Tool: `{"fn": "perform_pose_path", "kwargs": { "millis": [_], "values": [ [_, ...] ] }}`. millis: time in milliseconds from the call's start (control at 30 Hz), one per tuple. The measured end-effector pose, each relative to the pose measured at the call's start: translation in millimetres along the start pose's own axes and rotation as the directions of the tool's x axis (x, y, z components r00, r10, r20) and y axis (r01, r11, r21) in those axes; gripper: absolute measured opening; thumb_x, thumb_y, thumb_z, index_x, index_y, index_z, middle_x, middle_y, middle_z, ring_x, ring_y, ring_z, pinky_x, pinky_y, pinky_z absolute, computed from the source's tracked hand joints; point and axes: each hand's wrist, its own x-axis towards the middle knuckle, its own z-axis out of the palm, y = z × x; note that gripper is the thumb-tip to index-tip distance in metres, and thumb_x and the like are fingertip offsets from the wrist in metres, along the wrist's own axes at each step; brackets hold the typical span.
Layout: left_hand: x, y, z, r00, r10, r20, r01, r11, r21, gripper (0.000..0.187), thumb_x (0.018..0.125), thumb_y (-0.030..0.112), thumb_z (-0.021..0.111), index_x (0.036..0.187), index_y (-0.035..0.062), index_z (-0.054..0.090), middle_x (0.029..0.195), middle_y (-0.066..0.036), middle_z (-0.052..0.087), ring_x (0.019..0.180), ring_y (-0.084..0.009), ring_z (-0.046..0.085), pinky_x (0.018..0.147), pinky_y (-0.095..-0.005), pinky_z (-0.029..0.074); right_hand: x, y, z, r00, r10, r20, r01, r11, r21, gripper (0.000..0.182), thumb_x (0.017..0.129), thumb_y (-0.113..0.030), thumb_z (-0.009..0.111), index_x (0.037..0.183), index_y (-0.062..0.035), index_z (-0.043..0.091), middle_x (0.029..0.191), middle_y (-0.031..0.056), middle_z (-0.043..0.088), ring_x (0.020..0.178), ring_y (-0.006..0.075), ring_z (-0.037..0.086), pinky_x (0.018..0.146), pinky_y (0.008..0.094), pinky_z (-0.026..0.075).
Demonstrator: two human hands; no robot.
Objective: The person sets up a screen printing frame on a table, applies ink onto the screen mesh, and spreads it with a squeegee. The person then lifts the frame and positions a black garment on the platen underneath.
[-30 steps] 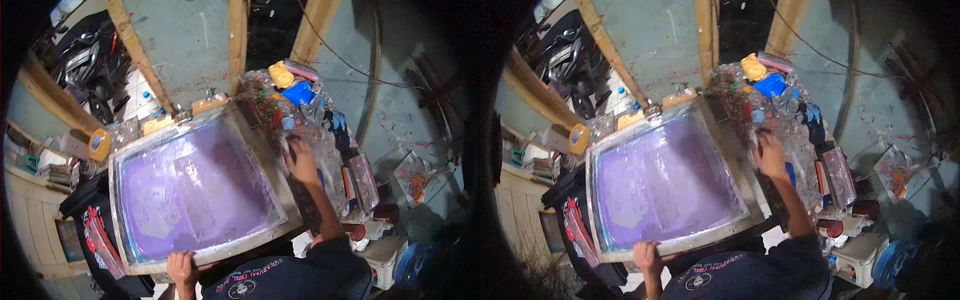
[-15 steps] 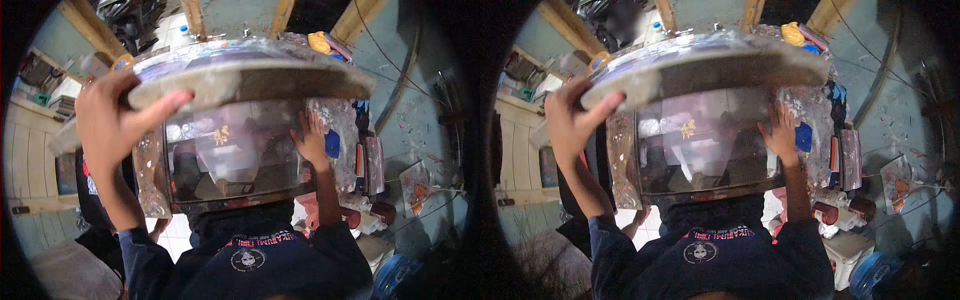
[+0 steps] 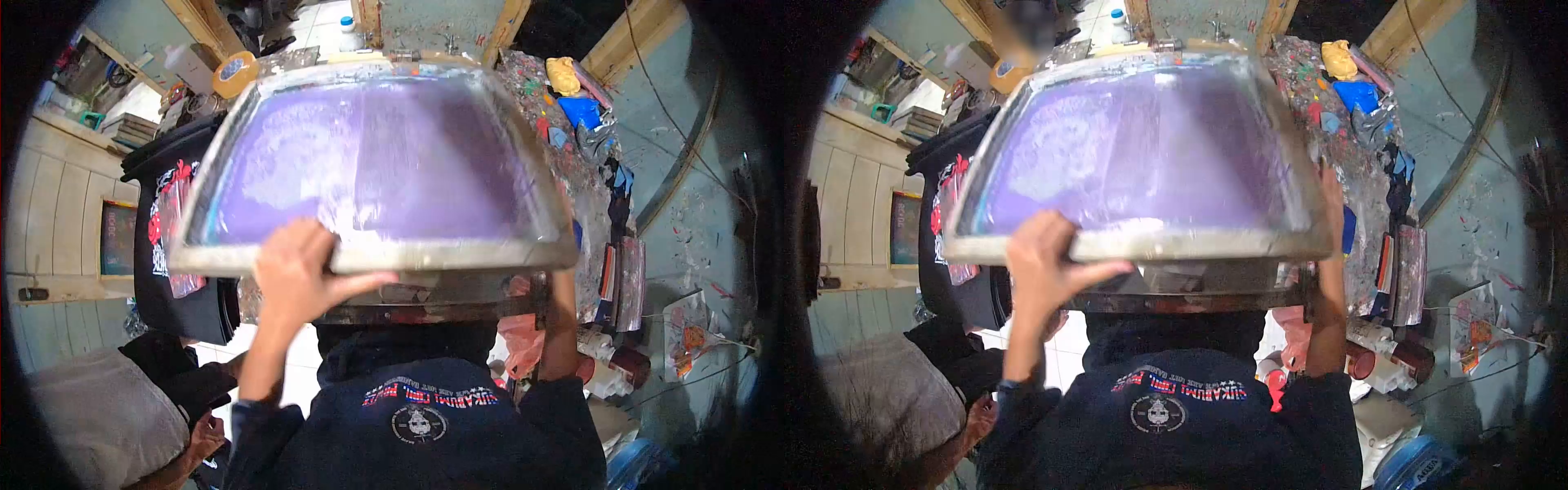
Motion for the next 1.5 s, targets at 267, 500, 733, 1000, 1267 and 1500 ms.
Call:
{"fn": "perform_pose_path", "kwargs": {
  "millis": [267, 500, 733, 1000, 1267, 1500],
  "values": [
    [-82.4, -10.3, 95.4, 0.995, -0.060, -0.084, 0.047, 0.987, -0.154, 0.063, 0.062, 0.060, 0.094, 0.072, 0.0068, 0.063, 0.071, -0.002, 0.053, 0.067, -0.0220, 0.053, 0.062, -0.0352, 0.041, 21.6, -75.1, -36.8, 0.965, 0.190, 0.180, -0.104, 0.910, -0.402, 0.069, 0.106, -0.045, 0.050, 0.166, -0.0177, 0.029, 0.173, 0.0158, 0.023, 0.160, 0.0363, 0.018, 0.130, 0.0509, 0.015],
    [-89.4, -13.0, 107.4, 0.996, -0.041, -0.081, 0.028, 0.988, -0.151, 0.061, 0.063, 0.058, 0.094, 0.073, 0.0069, 0.063, 0.072, -0.003, 0.053, 0.068, -0.0226, 0.053, 0.062, -0.0359, 0.041, 22.1, -84.6, -38.0, 0.958, 0.209, 0.196, -0.115, 0.906, -0.408, 0.069, 0.107, -0.049, 0.048, 0.166, -0.0185, 0.031, 0.173, 0.0155, 0.023, 0.160, 0.0366, 0.018, 0.130, 0.0505, 0.015],
    [-96.8, -16.0, 119.6, 0.997, -0.040, -0.072, 0.029, 0.988, -0.153, 0.060, 0.064, 0.057, 0.094, 0.072, 0.0077, 0.060, 0.073, -0.004, 0.051, 0.068, -0.0234, 0.052, 0.063, -0.0363, 0.041, 22.6, -84.2, -37.2, 0.958, 0.206, 0.200, -0.112, 0.910, -0.400, 0.069, 0.107, -0.049, 0.048, 0.166, -0.0195, 0.030, 0.173, 0.0135, 0.022, 0.160, 0.0356, 0.018, 0.130, 0.0499, 0.014],
    [-105.2, -23.5, 132.8, 0.998, -0.018, -0.055, 0.009, 0.987, -0.160, 0.059, 0.064, 0.054, 0.093, 0.075, 0.0073, 0.059, 0.075, -0.005, 0.050, 0.069, -0.0255, 0.051, 0.063, -0.0374, 0.041, 24.3, -86.6, -38.1, 0.953, 0.223, 0.206, -0.129, 0.911, -0.392, 0.068, 0.107, -0.050, 0.047, 0.166, -0.0196, 0.030, 0.173, 0.0138, 0.022, 0.160, 0.0361, 0.018, 0.130, 0.0495, 0.014],
    [-104.9, -22.9, 128.6, 0.999, -0.031, -0.028, 0.026, 0.987, -0.158, 0.061, 0.060, 0.053, 0.096, 0.079, 0.0081, 0.059, 0.075, -0.006, 0.051, 0.070, -0.0263, 0.052, 0.063, -0.0387, 0.040, 25.7, -88.8, -39.1, 0.953, 0.217, 0.209, -0.122, 0.911, -0.393, 0.067, 0.108, -0.052, 0.045, 0.166, -0.0203, 0.031, 0.174, 0.0131, 0.021, 0.160, 0.0355, 0.018, 0.130, 0.0499, 0.014],
    [-105.8, -24.2, 131.9, 0.999, -0.038, 0.007, 0.039, 0.987, -0.154, 0.061, 0.062, 0.053, 0.094, 0.077, 0.0075, 0.058, 0.076, -0.006, 0.050, 0.071, -0.0275, 0.052, 0.064, -0.0396, 0.041, 24.9, -87.2, -38.8, 0.952, 0.220, 0.213, -0.123, 0.911, -0.393, 0.068, 0.108, -0.052, 0.047, 0.165, -0.0186, 0.033, 0.173, 0.0157, 0.022, 0.159, 0.0370, 0.020, 0.129, 0.0504, 0.016]
  ]
}}
